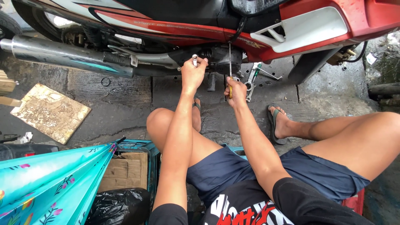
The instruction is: The person uses a wrench and a screwdriver to work on the side panel and engine area of a red motorcycle. They loosen and tighten bolts and screws while sitting on a small stool on a wet paved surface.
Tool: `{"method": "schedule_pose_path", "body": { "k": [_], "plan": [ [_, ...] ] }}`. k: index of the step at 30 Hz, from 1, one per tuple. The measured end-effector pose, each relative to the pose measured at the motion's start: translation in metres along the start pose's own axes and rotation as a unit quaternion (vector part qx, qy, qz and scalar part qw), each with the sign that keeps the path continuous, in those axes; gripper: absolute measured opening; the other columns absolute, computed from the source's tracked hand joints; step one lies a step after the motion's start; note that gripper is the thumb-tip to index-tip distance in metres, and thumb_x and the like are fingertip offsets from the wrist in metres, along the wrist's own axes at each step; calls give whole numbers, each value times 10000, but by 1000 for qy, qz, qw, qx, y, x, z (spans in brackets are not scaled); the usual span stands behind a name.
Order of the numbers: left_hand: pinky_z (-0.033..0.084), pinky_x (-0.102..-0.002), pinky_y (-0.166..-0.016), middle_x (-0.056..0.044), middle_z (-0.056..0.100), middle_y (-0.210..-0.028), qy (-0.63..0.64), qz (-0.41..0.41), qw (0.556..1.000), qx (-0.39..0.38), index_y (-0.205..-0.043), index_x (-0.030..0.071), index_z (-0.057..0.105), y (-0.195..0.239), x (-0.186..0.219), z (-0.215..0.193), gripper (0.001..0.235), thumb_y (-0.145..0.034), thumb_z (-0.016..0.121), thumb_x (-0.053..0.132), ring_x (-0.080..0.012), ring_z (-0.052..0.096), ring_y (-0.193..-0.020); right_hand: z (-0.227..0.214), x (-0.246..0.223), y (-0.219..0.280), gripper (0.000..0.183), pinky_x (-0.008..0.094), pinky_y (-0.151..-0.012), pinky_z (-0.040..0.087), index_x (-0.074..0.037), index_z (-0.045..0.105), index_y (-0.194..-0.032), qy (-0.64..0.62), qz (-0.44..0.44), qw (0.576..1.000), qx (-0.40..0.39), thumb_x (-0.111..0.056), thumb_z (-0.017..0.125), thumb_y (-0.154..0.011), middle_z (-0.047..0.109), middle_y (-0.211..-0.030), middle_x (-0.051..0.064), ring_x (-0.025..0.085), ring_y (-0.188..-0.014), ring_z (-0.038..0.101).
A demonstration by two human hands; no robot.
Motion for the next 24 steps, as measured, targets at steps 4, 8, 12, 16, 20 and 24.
{"method": "schedule_pose_path", "body": {
  "k": [4, 8, 12, 16, 20, 24],
  "plan": [
    [544, -319, -718, -8, 617, -537, -4, -4, 1000, 1, -776, 147, 794, -1, -4, 6, 156, -843, 714, 263, -194, 689, -644, 13, -1, 16, 296, 247, -444, 488, -76, 611, -1020, 5, 62, 996, -60, -364, 543, -1043, 607, -804, 19, 147, -547, 573],
    [543, -304, -692, 5, 609, -521, -3, -10, 1000, -4, -775, 140, 793, -8, -8, 11, 153, -841, 715, 253, -178, 682, -620, 23, 3, 17, 307, 169, -428, 345, -120, 540, -1051, -53, 132, 984, -104, -424, 508, -1044, 443, -814, -20, 82, -542, 418],
    [544, -346, -719, -43, 628, -576, -25, -9, 999, -21, -809, 120, 794, -6, 2, 15, 173, -856, 711, 264, -225, 701, -691, 0, 34, -26, 327, 209, -393, 362, -72, 496, -1001, -36, 38, 998, -39, -216, 781, -937, 489, -802, 72, 134, -494, 481],
    [553, -334, -730, -18, 646, -585, -42, -25, 998, -29, -795, 161, 799, -12, -7, 26, 160, -848, 717, 288, -208, 711, -709, 11, 17, 12, 283, 236, -408, 433, -50, 628, -996, -39, 56, 998, -10, -325, 694, -987, 585, -807, 66, 147, -494, 545],
    [556, -343, -734, -20, 652, -589, -58, -32, 997, -29, -791, 162, 796, -13, -6, 30, 161, -845, 717, 291, -213, 722, -723, 27, 6, 30, 417, 195, -386, 357, -62, 649, -1029, -53, 91, 994, -35, -467, 552, -1045, 523, -773, 31, 117, -470, 473],
    [556, -344, -737, -15, 650, -589, -61, -38, 997, -31, -801, 169, 799, -13, -5, 30, 156, -843, 716, 293, -207, 717, -718, 10, 18, 5, 492, 251, -371, 409, 68, 556, -1181, 56, -13, 998, 22, -240, 836, -918, 508, -791, 76, 120, -444, 489]
  ]
}}
Point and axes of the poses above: each hand's wrist, its own y-axis away from the middle knuckle, its own z-axis out of the palm, x = y × z, the point moved 8 cm from there along -y, towards the middle knuckle
